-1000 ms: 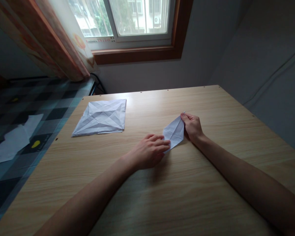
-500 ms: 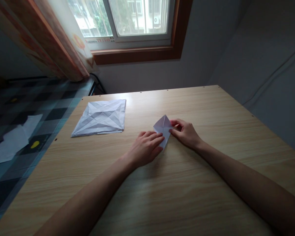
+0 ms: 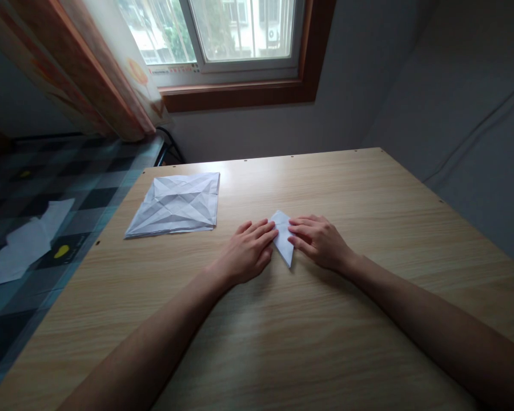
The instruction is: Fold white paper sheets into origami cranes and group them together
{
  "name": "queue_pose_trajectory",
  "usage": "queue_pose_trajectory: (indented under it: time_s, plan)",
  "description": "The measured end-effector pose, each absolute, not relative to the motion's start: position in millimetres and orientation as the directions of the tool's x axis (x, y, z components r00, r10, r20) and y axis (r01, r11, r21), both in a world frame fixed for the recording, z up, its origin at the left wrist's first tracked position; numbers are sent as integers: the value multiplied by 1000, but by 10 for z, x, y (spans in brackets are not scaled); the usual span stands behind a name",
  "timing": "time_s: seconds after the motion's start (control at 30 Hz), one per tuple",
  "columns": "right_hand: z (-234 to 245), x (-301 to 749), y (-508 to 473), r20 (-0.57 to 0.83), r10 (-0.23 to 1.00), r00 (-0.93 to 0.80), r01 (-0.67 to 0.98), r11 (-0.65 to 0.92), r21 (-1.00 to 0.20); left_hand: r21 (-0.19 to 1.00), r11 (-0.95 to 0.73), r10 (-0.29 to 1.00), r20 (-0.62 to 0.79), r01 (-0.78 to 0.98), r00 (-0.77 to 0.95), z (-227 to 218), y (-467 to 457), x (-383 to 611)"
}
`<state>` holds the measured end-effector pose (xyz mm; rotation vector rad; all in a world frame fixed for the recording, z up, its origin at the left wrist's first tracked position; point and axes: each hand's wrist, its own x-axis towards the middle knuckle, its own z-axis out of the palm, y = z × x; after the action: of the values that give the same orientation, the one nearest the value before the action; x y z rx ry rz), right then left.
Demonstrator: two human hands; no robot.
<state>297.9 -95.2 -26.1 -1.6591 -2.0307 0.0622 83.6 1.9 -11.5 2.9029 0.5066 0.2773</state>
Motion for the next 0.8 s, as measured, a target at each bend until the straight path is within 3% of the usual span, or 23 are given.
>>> queue_pose_trajectory:
  time_s: [0.37, 0.6, 0.8]
  plan:
    - [-273, 2806, -1026, 140, 970, -201, 965, 220, -144, 182, -908, 400, 105, 377, 911, -88, -44, 874]
    - [-224, 2720, -1074, 192, 962, -194, 969, 218, -114, 128, -863, 502, 116, 489, 857, -86, -87, 888]
    - [-214, 2840, -968, 263, 949, -173, 962, 221, -162, 98, -884, 463, 65, 457, 884, -66, -65, 863]
